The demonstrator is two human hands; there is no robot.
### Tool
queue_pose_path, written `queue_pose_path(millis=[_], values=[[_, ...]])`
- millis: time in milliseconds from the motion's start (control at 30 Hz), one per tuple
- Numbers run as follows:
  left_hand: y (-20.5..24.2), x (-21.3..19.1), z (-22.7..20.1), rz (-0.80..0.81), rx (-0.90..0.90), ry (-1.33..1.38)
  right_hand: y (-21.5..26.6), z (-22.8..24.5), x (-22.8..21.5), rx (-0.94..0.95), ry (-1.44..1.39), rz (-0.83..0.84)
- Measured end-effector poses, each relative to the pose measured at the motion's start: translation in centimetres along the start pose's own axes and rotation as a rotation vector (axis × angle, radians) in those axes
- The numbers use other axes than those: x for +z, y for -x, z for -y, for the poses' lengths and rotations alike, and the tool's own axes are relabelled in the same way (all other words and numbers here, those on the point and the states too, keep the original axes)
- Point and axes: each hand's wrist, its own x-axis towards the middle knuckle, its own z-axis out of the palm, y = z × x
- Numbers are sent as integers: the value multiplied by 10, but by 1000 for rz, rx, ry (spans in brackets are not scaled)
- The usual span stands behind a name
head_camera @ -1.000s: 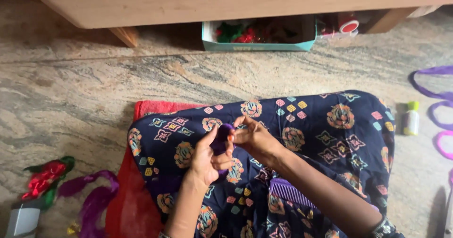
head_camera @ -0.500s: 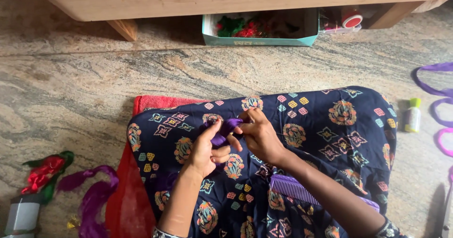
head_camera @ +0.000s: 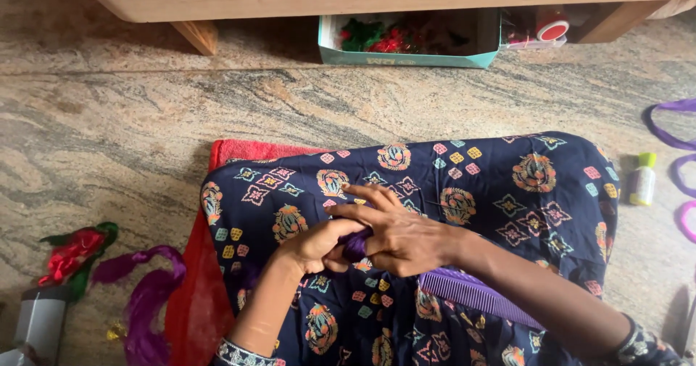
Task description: Making hair accessories using synthetic hair and string.
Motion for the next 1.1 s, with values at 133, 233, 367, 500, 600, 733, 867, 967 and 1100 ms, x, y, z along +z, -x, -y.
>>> queue_pose_path(millis=[133, 233, 367, 500, 600, 733, 867, 967, 1100], values=[[-10, -5, 5, 3, 20, -56, 4, -11, 7, -52, 304, -82], [-14, 5, -1, -92, 84, -39, 8, -26, 17, -131, 444, -280], [-21, 17, -14, -288, 192, -19, 4, -33, 21, -34, 586, -323], [-22, 22, -24, -391, 244, 17, 2, -38, 24, 40, 784, -310], [-18, 27, -29, -473, 333, -34, 3, -42, 25, 86, 864, -336], [-23, 8, -19, -459, 296, -30, 5, -47, 27, 179, 730, -272], [-20, -16, -6, -436, 347, -206, 6, -53, 24, 334, 418, -103], [10, -12, -16, -485, 381, -195, 13, -58, 9, 504, 250, 79], [39, -14, -18, -649, 610, -167, 28, -61, -8, 493, 106, 62]])
